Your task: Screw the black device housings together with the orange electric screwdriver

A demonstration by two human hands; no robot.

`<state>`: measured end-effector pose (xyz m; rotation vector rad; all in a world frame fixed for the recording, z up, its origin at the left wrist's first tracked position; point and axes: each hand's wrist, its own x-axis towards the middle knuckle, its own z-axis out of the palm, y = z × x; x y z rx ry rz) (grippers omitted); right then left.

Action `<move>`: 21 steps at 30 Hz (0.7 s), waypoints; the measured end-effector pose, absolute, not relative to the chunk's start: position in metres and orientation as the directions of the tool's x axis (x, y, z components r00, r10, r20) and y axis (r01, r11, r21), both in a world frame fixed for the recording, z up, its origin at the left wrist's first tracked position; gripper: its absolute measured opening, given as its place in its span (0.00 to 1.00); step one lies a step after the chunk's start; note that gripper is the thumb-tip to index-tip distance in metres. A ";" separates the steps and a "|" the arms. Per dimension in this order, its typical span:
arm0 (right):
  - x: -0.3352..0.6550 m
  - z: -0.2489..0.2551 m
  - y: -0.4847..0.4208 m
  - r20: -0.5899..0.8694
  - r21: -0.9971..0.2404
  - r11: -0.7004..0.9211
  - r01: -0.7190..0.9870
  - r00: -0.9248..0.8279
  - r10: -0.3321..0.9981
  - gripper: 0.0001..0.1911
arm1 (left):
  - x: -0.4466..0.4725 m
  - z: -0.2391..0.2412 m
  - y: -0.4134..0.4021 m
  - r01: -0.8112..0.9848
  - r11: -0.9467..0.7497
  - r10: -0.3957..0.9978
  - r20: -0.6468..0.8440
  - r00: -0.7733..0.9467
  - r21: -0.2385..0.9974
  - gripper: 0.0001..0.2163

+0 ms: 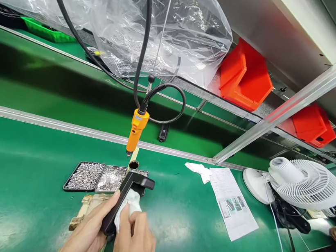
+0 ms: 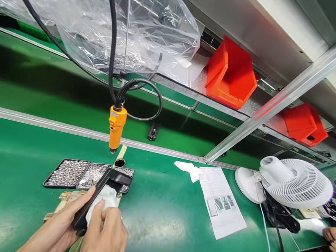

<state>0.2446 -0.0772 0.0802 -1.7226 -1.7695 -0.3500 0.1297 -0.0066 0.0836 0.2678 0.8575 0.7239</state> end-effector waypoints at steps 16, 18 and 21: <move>0.233 0.084 -0.080 0.567 -0.263 0.069 0.962 0.097 0.818 0.20 | 0.126 0.081 -0.014 -0.497 0.701 0.711 -0.561 0.425 0.511 0.32; 0.231 0.082 -0.080 0.555 -0.287 0.010 0.958 0.157 0.817 0.20 | 0.127 0.079 -0.013 -0.495 0.689 0.724 -0.544 0.424 0.530 0.33; 0.230 0.080 -0.080 0.547 -0.316 -0.004 0.949 0.185 0.816 0.22 | 0.127 0.077 -0.013 -0.479 0.687 0.727 -0.513 0.457 0.546 0.32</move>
